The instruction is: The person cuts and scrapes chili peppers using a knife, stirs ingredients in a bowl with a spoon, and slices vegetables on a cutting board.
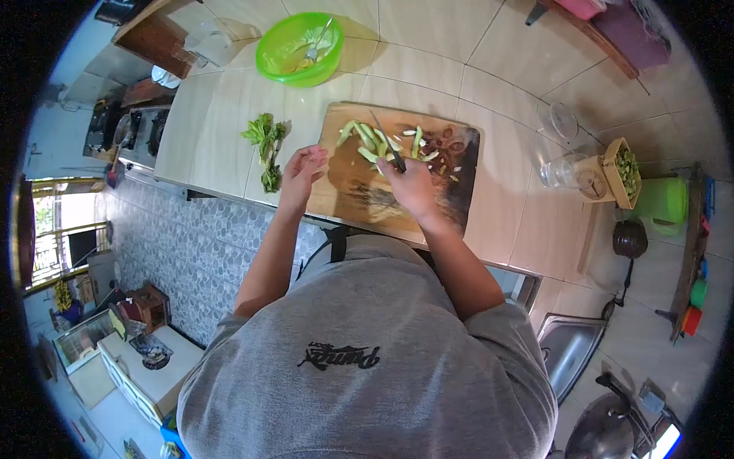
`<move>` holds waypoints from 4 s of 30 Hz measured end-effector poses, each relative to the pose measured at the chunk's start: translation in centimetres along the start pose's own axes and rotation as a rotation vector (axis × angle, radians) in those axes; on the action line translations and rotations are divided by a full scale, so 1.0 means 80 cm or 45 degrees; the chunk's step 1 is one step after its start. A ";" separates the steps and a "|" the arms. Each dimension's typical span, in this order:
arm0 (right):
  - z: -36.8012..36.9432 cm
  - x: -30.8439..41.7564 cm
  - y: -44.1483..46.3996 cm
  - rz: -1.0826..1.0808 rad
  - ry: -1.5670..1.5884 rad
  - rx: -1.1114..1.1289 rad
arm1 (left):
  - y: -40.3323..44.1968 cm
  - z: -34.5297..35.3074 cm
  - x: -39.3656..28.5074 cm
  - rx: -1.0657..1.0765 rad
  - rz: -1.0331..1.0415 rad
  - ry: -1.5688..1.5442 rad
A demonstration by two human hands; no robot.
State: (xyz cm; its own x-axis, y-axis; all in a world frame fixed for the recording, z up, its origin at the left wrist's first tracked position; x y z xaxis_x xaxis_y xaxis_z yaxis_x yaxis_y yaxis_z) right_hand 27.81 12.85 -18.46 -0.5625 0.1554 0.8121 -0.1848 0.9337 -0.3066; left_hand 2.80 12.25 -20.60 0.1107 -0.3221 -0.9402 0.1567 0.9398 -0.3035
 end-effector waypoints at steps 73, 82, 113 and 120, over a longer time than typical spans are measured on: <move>-0.679 -0.138 -0.311 -0.663 0.397 -1.600 | -0.263 -0.151 0.349 -0.798 -0.747 -0.460; -0.717 -0.257 -0.252 -0.167 0.017 -1.548 | -0.364 -0.085 0.423 -0.595 -1.106 0.344; 0.033 0.173 -0.022 -0.661 0.406 0.657 | -0.095 0.086 -0.115 0.601 0.087 0.179; 0.215 0.262 0.073 -0.554 0.266 0.912 | -0.067 -0.102 -0.109 0.644 -0.062 0.130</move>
State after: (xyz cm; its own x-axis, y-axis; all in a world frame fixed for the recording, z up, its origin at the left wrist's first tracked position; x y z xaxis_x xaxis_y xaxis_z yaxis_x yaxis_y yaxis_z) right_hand 1.09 16.01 -11.80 -0.1768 -0.0475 0.9831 -0.8524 0.5068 -0.1289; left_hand -7.04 10.94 -12.04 -0.0006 -0.3277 -0.9448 0.6173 0.7432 -0.2582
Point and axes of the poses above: each hand's wrist, its own y-axis towards the middle knuckle, its own z-axis out of the palm, x = y × z, the point moved 7 cm from there along y, towards the middle knuckle, and after that the axes turned 13 degrees about x, right-handed, at the moved point
